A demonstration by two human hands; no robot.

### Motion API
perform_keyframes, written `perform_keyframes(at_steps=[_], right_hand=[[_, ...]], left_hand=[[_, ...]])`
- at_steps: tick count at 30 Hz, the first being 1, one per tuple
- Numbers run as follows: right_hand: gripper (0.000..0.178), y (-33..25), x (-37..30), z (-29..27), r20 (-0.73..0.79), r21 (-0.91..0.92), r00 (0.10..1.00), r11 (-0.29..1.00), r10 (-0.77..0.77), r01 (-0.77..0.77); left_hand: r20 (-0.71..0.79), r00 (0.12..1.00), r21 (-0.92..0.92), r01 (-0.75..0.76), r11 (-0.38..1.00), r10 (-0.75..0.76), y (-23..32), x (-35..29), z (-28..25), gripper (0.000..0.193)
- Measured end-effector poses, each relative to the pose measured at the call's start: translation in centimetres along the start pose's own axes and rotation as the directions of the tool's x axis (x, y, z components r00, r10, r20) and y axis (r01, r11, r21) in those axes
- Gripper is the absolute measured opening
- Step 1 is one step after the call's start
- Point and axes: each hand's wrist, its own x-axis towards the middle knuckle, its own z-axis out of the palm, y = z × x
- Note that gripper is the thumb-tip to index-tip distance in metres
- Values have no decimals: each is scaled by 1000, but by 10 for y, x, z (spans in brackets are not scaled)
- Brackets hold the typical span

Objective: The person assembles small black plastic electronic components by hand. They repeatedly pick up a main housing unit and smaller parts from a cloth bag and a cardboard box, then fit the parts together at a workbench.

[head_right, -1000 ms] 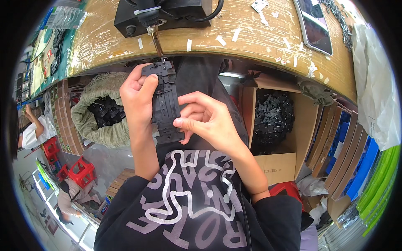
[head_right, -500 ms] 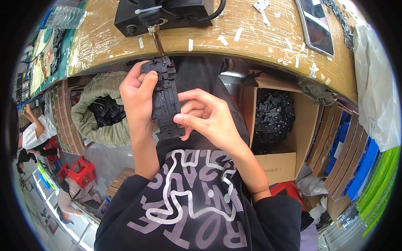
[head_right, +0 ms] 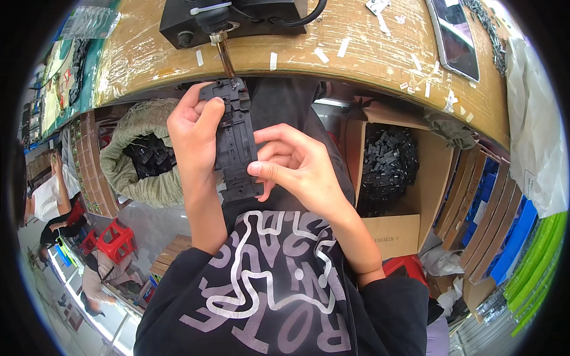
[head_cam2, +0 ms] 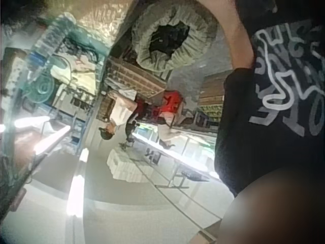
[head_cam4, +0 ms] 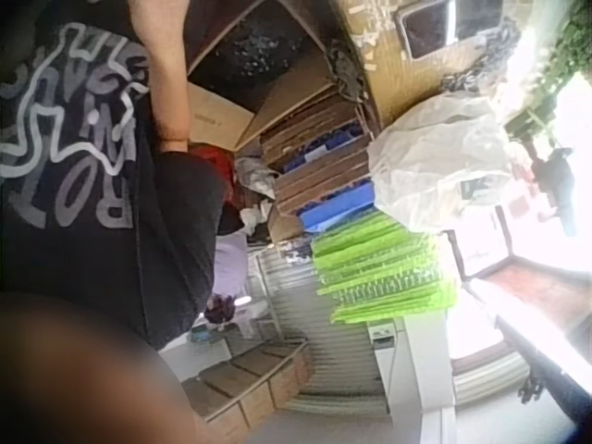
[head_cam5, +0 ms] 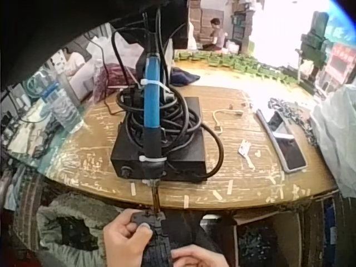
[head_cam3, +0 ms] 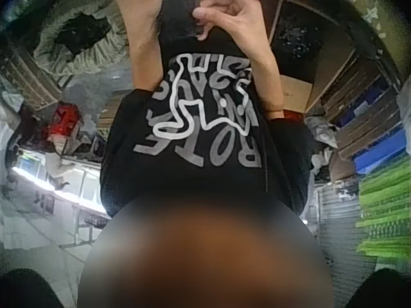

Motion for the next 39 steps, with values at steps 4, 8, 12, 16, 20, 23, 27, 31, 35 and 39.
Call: perform_keyframes(at_steps=[4, 8, 12, 16, 20, 23, 27, 31, 35, 39], right_hand=[[28, -1, 1, 0, -9, -26, 1000, 1000, 0, 0], [29, -2, 2, -1, -17, -37, 1000, 999, -1, 0], [29, -1, 0, 0, -12, -31, 1000, 999, -7, 6], [30, 1, -2, 0, -12, -35, 1000, 999, 1, -1], [30, 0, -3, 2, -9, -39, 1000, 999, -5, 5], [29, -1, -3, 2, -14, -47, 1000, 999, -8, 8], [30, -2, -2, 3, -21, -43, 1000, 999, -4, 3], [30, -1, -2, 1, -13, -48, 1000, 999, -23, 22], [31, 0, -3, 1, -13, -61, 1000, 998, -26, 25], [30, -1, -5, 3, -26, -59, 1000, 998, -15, 13]], left_hand=[[-16, 1000, 33, -26, 999, 26, 0, 1, 2, 17], [3, 999, 96, -52, 994, 51, 3, 3, 2, 17], [24, 999, 83, -29, 996, 27, 1, 2, 0, 17], [12, 1000, 43, -27, 999, 26, 1, -1, 1, 17], [13, 999, 52, -38, 998, 37, -1, -2, -2, 16], [15, 999, 47, -40, 998, 40, -1, 0, 0, 17], [30, 999, 53, -29, 998, 27, 2, 1, -1, 18], [4, 1000, 53, -31, 998, 31, 2, 1, 2, 18], [10, 999, 64, -43, 997, 42, -1, 0, 0, 18], [10, 999, 31, -33, 999, 33, -2, -2, 1, 19]])
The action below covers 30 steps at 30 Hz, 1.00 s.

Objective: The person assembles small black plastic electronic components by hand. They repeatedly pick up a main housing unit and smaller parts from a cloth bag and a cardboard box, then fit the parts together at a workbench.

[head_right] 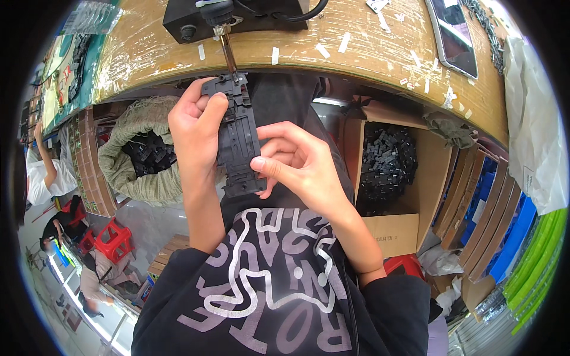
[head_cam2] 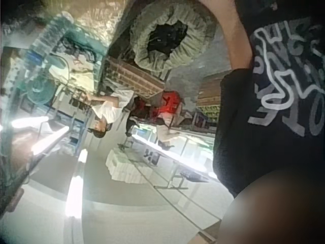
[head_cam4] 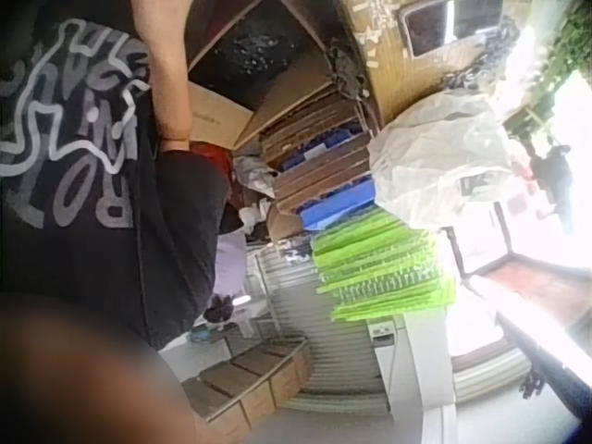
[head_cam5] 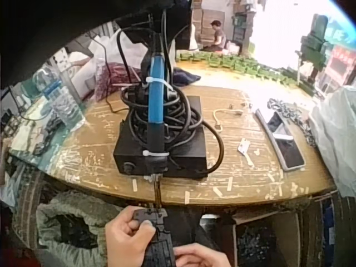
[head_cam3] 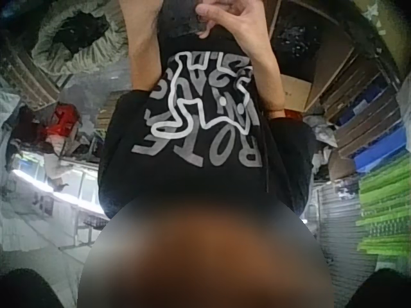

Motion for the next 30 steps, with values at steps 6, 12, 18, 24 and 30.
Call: perform_keyframes(at_steps=[6, 12, 18, 24, 30], right_hand=[[31, -1, 2, -1, 13, 16, 1000, 1000, -8, 8], [29, 1, 2, 1, -52, -39, 998, 999, -22, 20], [25, 22, -3, -31, -208, -416, 976, 909, -68, -26], [23, 70, -32, -181, -602, -755, 671, 582, -433, -302], [26, 134, -100, -321, -891, -455, 319, 626, -324, -633]], left_hand=[[15, 1000, 43, 2, 999, -3, 2, 3, -2, 18], [23, 999, -87, -34, 996, 36, -8, 2, 1, 19], [198, 980, 403, -69, 913, -13, -47, 4, -23, 29], [-268, 913, 683, -43, 729, 306, -74, 23, -151, 24], [-404, 848, 872, 245, 424, 342, -96, 27, -270, 31]])
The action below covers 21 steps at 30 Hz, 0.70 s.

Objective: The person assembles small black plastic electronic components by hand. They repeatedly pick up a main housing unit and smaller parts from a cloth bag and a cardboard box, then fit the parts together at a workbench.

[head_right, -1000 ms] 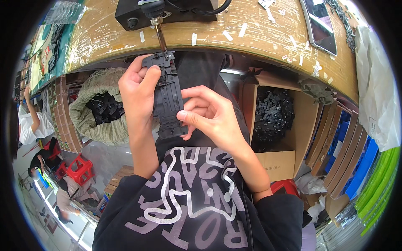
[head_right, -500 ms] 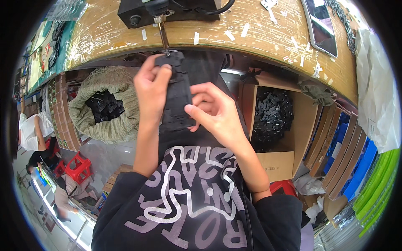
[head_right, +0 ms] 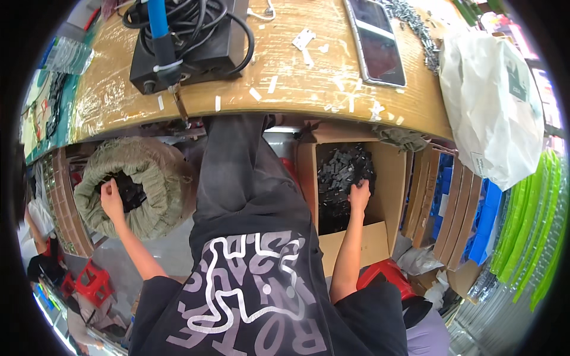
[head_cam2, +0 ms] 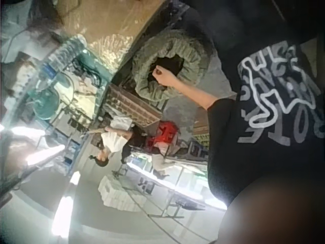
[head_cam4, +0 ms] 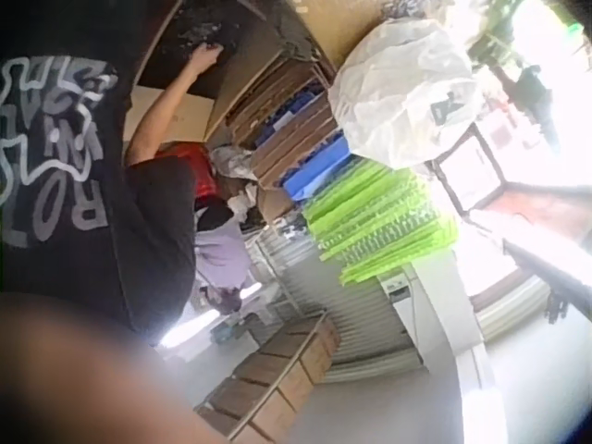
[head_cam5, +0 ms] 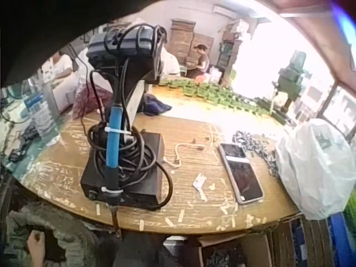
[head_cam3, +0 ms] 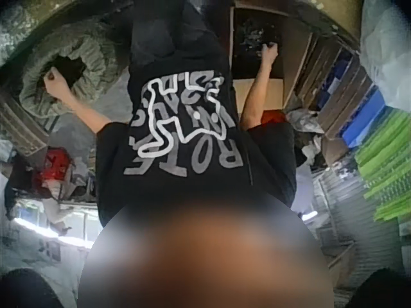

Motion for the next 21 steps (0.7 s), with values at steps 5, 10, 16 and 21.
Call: perform_keyframes(at_steps=[5, 10, 16, 21], right_hand=[[26, -11, 10, -28, -90, 353, 995, 936, 39, -5], [22, -153, -34, -104, -384, 469, 862, 735, -330, 490], [22, -285, -45, -139, -515, 334, 609, 513, -603, 791], [30, -346, 57, -134, -425, 39, 515, 553, -744, 832]], left_hand=[[205, 979, 298, -75, 952, 13, -49, 3, 21, 42], [156, 983, 397, -149, 906, 93, -38, -6, 38, 49], [177, 982, 274, -113, 955, 66, -45, -5, 69, 46], [126, 991, 157, -66, 985, 47, -49, -1, 70, 41]])
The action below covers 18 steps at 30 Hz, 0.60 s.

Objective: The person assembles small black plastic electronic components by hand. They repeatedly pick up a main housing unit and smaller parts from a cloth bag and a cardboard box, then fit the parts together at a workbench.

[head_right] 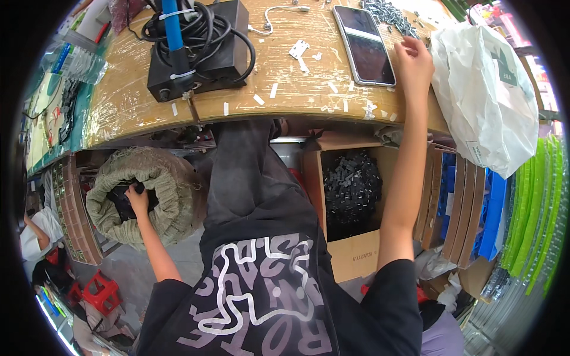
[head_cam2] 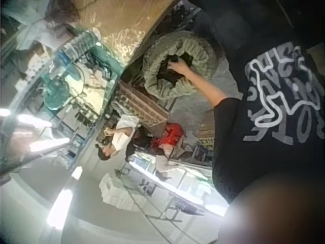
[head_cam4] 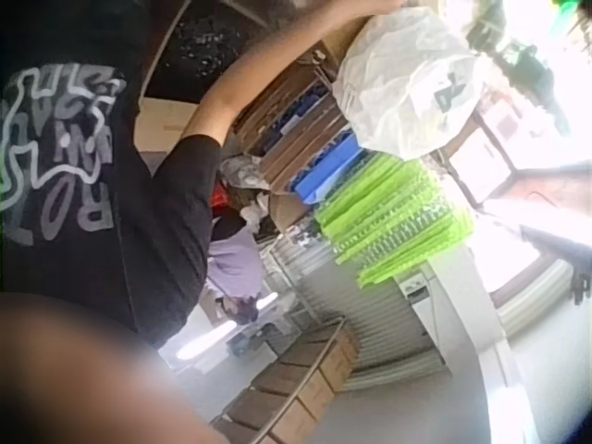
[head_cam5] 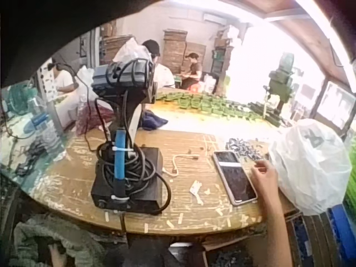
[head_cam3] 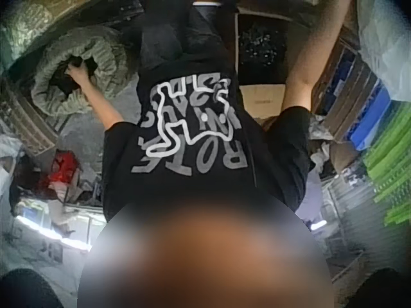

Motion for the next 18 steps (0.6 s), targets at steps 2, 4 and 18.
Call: perform_keyframes(at_steps=[2, 4, 18], right_hand=[[33, 3, 26, 12, -11, -105, 999, 994, 31, -32], [32, 12, 43, 16, 137, -152, 988, 987, 74, -53], [20, 86, 81, 11, 327, -22, 943, 998, 62, -58]], left_hand=[[-99, 993, -26, -59, 998, 56, -11, 4, 5, 36], [-119, 989, -269, -118, 956, 89, 0, 5, -1, 28], [-120, 873, -521, 349, 779, -472, 8, 6, 13, 30]])
